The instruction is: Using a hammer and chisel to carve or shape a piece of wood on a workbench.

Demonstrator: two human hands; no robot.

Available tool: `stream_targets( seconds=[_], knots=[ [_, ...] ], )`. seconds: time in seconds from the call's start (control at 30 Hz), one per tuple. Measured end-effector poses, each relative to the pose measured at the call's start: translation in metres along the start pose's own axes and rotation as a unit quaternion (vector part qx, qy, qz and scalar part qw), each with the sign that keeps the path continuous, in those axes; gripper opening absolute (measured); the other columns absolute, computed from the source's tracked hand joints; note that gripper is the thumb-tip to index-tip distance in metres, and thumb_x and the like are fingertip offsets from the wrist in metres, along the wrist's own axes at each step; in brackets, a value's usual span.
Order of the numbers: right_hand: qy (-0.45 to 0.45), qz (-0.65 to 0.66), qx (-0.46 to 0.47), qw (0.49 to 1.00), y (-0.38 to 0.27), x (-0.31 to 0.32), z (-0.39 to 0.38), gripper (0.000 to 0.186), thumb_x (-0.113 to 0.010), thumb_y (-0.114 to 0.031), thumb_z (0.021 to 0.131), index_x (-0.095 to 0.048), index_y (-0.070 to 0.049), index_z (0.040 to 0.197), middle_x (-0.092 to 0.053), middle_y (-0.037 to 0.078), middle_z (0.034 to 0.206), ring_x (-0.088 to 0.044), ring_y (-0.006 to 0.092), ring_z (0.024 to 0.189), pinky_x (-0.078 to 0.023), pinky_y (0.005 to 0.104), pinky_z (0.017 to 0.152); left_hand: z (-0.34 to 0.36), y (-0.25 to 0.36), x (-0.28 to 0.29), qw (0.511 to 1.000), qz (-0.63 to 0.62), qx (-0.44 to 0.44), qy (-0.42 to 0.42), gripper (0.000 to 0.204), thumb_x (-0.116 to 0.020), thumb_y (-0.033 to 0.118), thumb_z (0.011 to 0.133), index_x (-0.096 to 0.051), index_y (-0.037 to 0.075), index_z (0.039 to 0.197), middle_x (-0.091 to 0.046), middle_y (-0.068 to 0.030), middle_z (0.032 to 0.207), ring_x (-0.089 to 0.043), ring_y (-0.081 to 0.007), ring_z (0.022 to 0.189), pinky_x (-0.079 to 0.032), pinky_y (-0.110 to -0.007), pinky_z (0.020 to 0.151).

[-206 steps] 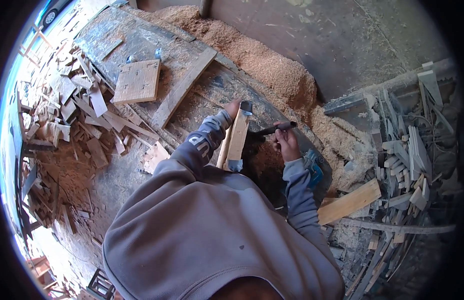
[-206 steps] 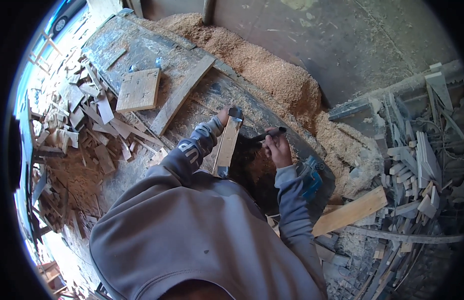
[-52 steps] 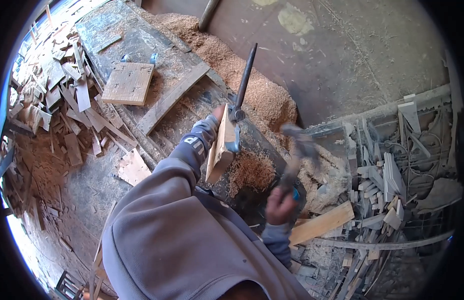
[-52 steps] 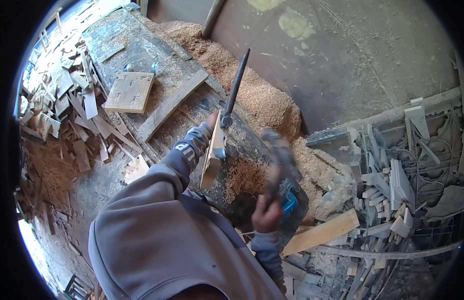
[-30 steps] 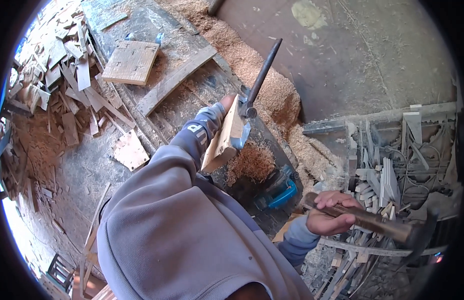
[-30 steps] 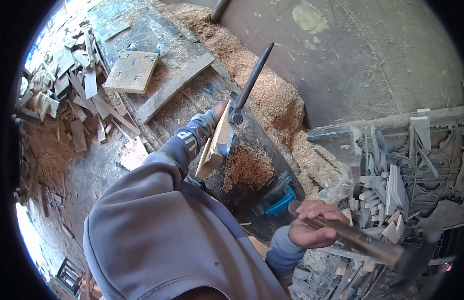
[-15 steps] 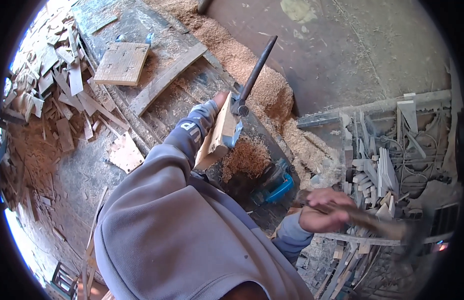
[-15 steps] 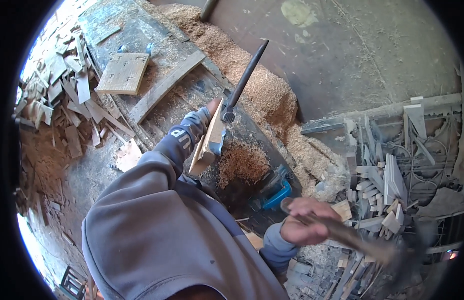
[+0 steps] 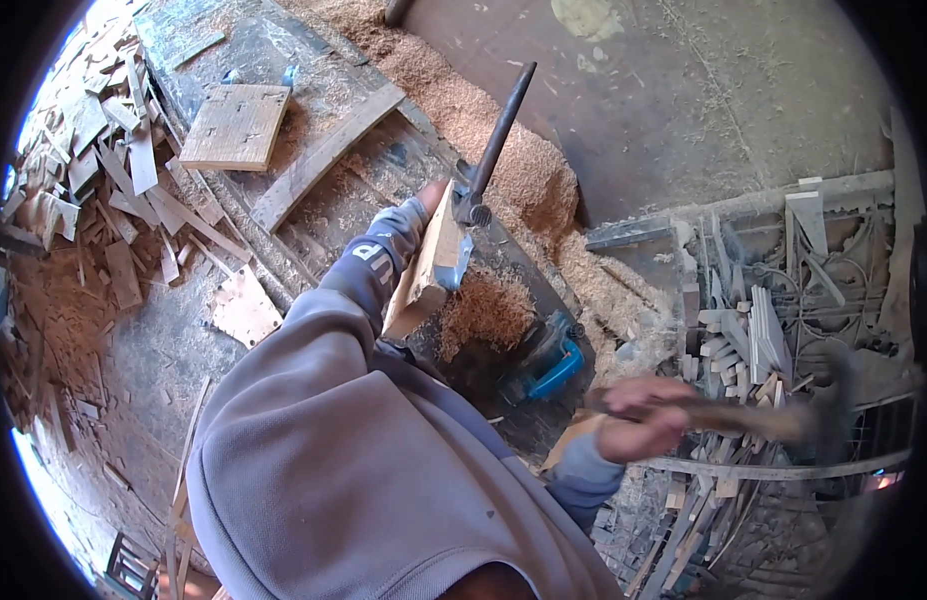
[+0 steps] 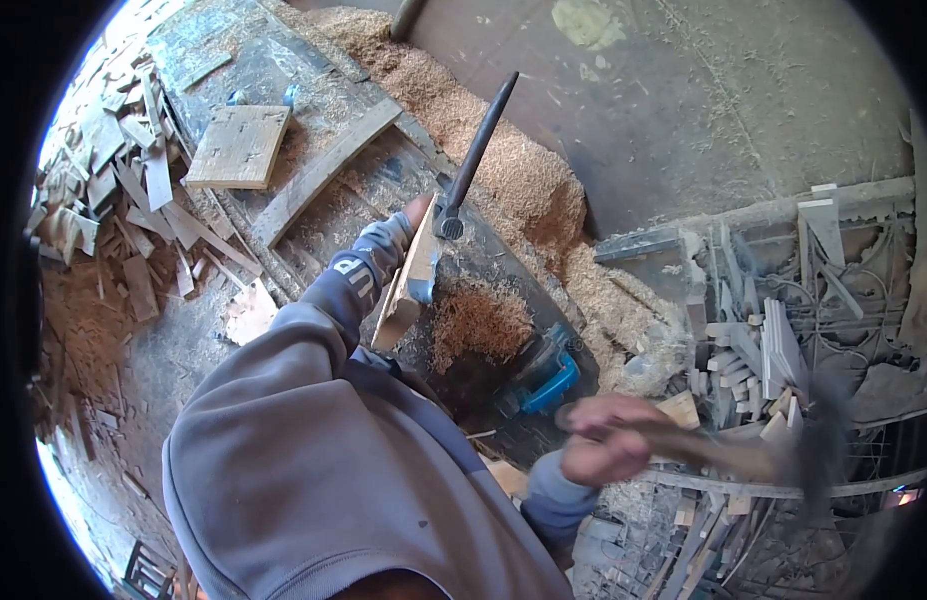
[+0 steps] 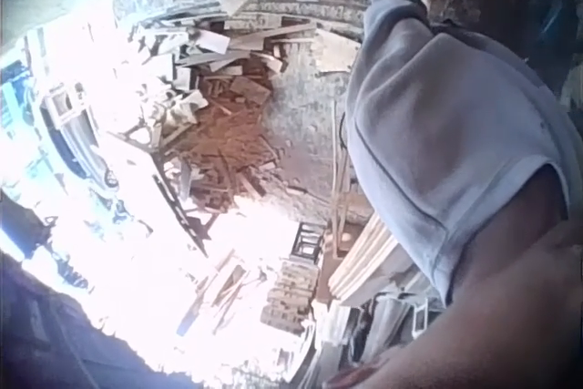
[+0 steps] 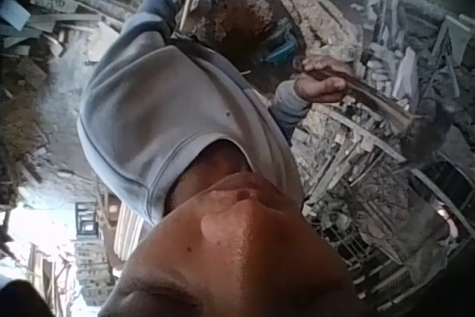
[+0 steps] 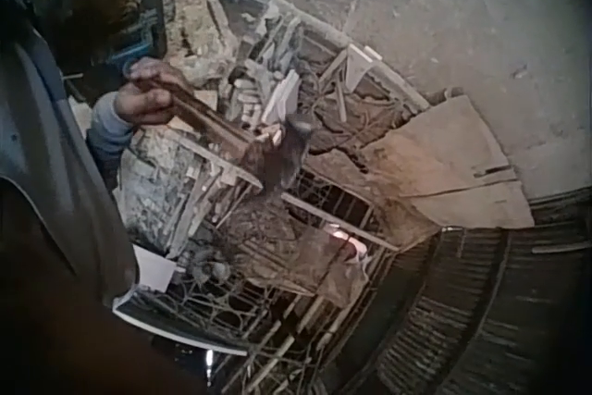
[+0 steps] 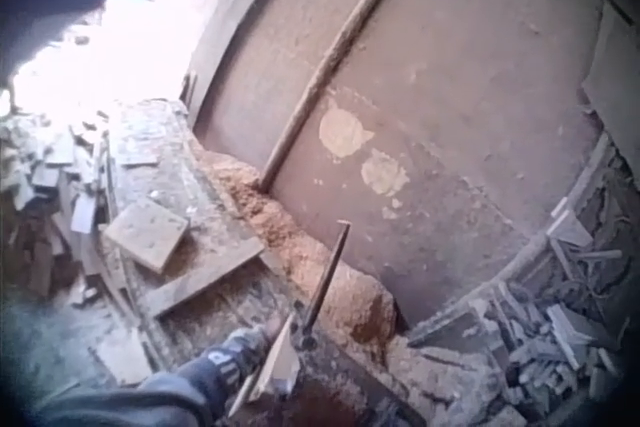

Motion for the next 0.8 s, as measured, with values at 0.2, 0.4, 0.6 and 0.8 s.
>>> stream_targets(
  seconds=[0.2, 0.4, 0.6, 0.8],
  knots=[
    [-0.132, -0.490, 0.031, 0.861, 0.067, -0.056, -0.076, 0.034, -0.053, -0.038, 0.085, -0.052, -0.005, 0.080, -0.049, 0.007, 0.054, -0.049, 0.0247, 0.047, -0.041, 0.0384, 0.045, -0.027, 0.062, -0.012, 0.990, -0.109, 0.084, -0.022, 0.027, -0.043, 0.022, 0.085, -0.062, 0.004, 0.088, -0.064, -0.0137, 0.082, -0.061, -0.0247, 0.073, -0.047, -0.036, 0.067],
    [-0.142, -0.248, -0.182, 0.941, 0.107, 0.012, -0.106, 0.028, -0.054, -0.030, 0.087, -0.049, -0.005, 0.075, -0.050, 0.011, 0.055, -0.049, 0.0258, 0.046, -0.039, 0.0349, 0.043, -0.013, 0.006, 0.003, 0.997, -0.039, 0.063, -0.011, 0.032, -0.040, 0.025, 0.086, -0.064, 0.005, 0.083, -0.063, -0.0076, 0.074, -0.059, -0.0177, 0.064, -0.047, -0.033, 0.060],
    [0.071, 0.111, 0.040, 0.990, -0.010, 0.008, -0.002, 0.035, -0.041, -0.037, 0.093, -0.047, -0.006, 0.079, -0.045, 0.002, 0.055, -0.044, 0.0112, 0.045, -0.038, 0.0236, 0.041, -0.021, 0.051, -0.011, 0.987, 0.159, 0.019, -0.028, 0.025, -0.047, 0.018, 0.079, -0.062, 0.003, 0.092, -0.061, -0.0214, 0.094, -0.059, -0.0361, 0.090, -0.045, -0.042, 0.078],
    [-0.188, -0.399, -0.118, 0.890, 0.145, -0.031, -0.152, 0.026, -0.056, -0.025, 0.085, -0.057, 0.001, 0.081, -0.052, 0.017, 0.058, -0.053, 0.0303, 0.050, -0.041, 0.0383, 0.048, -0.035, 0.078, -0.029, 0.974, -0.193, 0.113, -0.050, 0.027, -0.043, 0.028, 0.086, -0.062, 0.008, 0.083, -0.061, -0.0086, 0.072, -0.059, -0.0189, 0.061, -0.047, -0.033, 0.060]
  ],
)
Point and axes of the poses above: each hand's wrist, its own z-axis towards the middle knuckle, its own x-axis out of the back of the hand, y = z × x, the point moved 9 cm from there along z, towards the middle knuckle
